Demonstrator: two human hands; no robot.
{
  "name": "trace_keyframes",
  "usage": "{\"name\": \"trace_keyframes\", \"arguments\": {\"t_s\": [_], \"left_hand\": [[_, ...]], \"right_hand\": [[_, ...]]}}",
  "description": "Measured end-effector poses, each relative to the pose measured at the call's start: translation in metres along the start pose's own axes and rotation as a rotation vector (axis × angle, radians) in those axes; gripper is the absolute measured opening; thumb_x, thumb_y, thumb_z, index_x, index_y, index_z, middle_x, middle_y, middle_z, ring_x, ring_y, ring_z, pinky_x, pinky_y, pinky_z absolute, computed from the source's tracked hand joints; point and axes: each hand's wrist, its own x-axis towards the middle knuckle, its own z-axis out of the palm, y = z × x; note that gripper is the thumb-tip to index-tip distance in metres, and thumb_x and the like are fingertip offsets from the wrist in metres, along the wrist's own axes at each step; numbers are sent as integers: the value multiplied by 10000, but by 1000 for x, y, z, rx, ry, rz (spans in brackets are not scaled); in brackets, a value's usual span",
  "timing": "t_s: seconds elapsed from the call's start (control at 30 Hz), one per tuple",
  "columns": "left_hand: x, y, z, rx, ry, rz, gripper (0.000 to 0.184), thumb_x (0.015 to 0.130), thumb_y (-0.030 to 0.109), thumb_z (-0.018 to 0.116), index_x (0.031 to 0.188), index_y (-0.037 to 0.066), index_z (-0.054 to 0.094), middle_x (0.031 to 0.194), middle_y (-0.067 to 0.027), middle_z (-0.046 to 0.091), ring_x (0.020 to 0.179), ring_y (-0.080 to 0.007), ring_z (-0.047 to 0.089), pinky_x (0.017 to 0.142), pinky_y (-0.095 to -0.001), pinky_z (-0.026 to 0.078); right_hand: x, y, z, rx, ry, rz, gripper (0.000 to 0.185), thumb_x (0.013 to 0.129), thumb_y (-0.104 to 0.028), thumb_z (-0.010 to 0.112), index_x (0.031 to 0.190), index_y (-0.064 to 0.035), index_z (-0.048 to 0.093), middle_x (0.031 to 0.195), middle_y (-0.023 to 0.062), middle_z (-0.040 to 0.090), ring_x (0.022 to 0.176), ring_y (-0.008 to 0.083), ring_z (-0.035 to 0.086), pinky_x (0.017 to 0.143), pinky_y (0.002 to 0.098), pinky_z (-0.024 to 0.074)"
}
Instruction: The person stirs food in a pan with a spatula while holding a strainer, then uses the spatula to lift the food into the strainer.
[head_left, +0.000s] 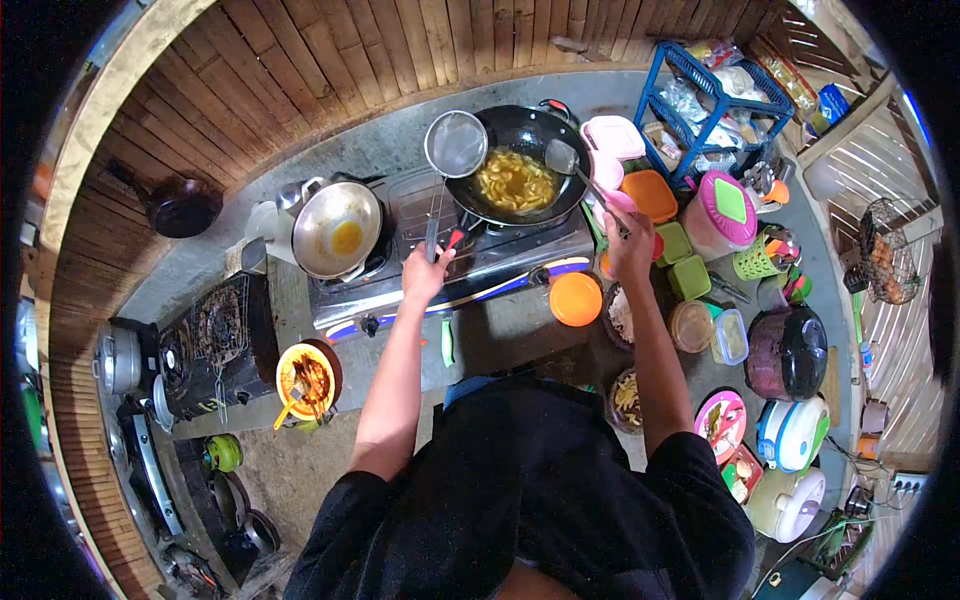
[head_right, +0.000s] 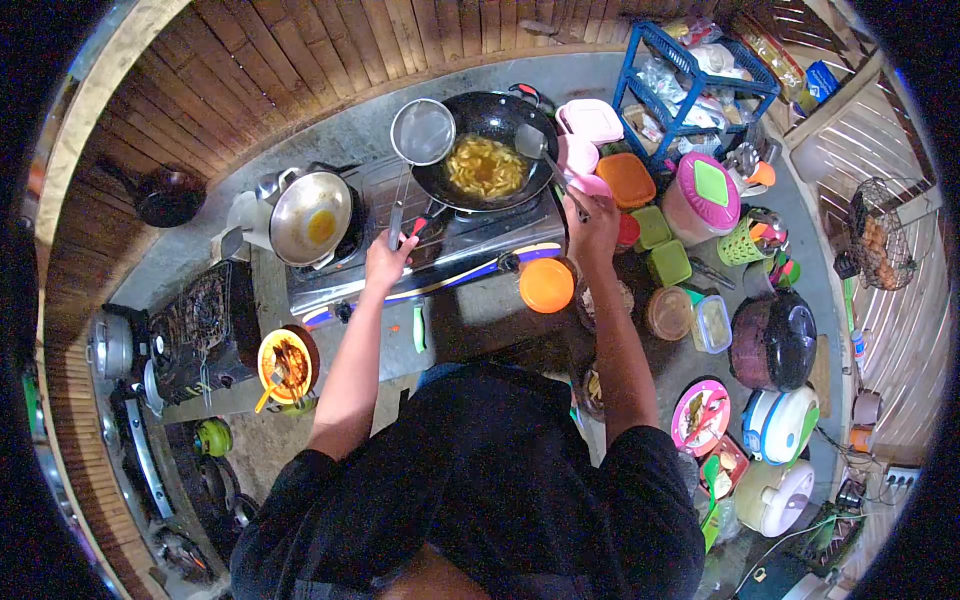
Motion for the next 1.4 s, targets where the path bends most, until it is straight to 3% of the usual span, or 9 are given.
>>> {"name": "trace_keyframes", "arguments": {"t_s": [0.2,0.27,0.37,0.6,0.8,1.0,1.1,1.33,1.4], "left_hand": [[4,-6,2,11,-4,23,314,847,316,763,880,60,585,711,-88,681,580,-173,683,576,-343,523],[3,-4,2,4,-5,-1,311,846,313,765,877,63,584,707,-85,680,580,-173,683,575,-341,523],[2,-1,1,14,-8,0,311,845,311,767,876,63,582,709,-82,679,579,-174,683,571,-339,523],[1,-1,0,-9,-11,3,308,848,301,764,893,59,579,708,-82,669,575,-172,681,564,-337,519],[1,-1,0,-10,-12,-7,308,849,296,762,901,56,577,714,-83,668,576,-171,681,562,-338,517],[1,-1,0,-6,-19,-5,317,849,310,765,898,59,578,721,-80,673,570,-164,673,571,-338,518],[2,0,1,-25,-16,-20,323,847,326,766,897,66,581,722,-79,679,570,-166,674,575,-337,517],[0,2,-1,-8,-21,-33,336,843,337,770,903,68,577,721,-81,681,586,-174,690,578,-341,525],[0,2,-1,-10,-20,-36,338,842,338,770,905,68,577,719,-82,681,583,-173,689,578,-342,526]], "right_hand": [[-4,-13,-9,16,-66,-45,210,855,-123,697,1037,-24,728,931,169,696,869,296,663,820,363,504],[-7,-20,-9,145,-183,302,223,899,-123,650,1068,9,713,926,148,724,865,223,686,828,308,507],[-13,-6,7,362,-161,420,226,853,-167,702,1058,-85,748,886,143,733,878,261,695,872,322,494],[-4,5,20,502,41,411,251,867,-200,700,1083,-77,732,983,168,719,906,251,687,887,331,491],[-6,27,24,68,15,244,259,872,-233,701,1076,-77,731,1063,158,696,941,303,677,886,350,496],[-22,46,43,442,-44,496,257,889,-218,682,1106,-89,729,943,118,748,895,229,692,845,321,504],[-14,-2,24,535,-188,609,280,932,-206,641,1110,0,709,932,102,752,910,119,666,831,241,484],[-11,22,45,655,-118,472,266,931,-212,650,1110,-26,714,1021,104,741,931,149,673,844,282,499],[-4,21,46,446,-33,383,250,930,-222,651,1099,-51,719,994,119,738,924,190,685,853,309,500]]}}
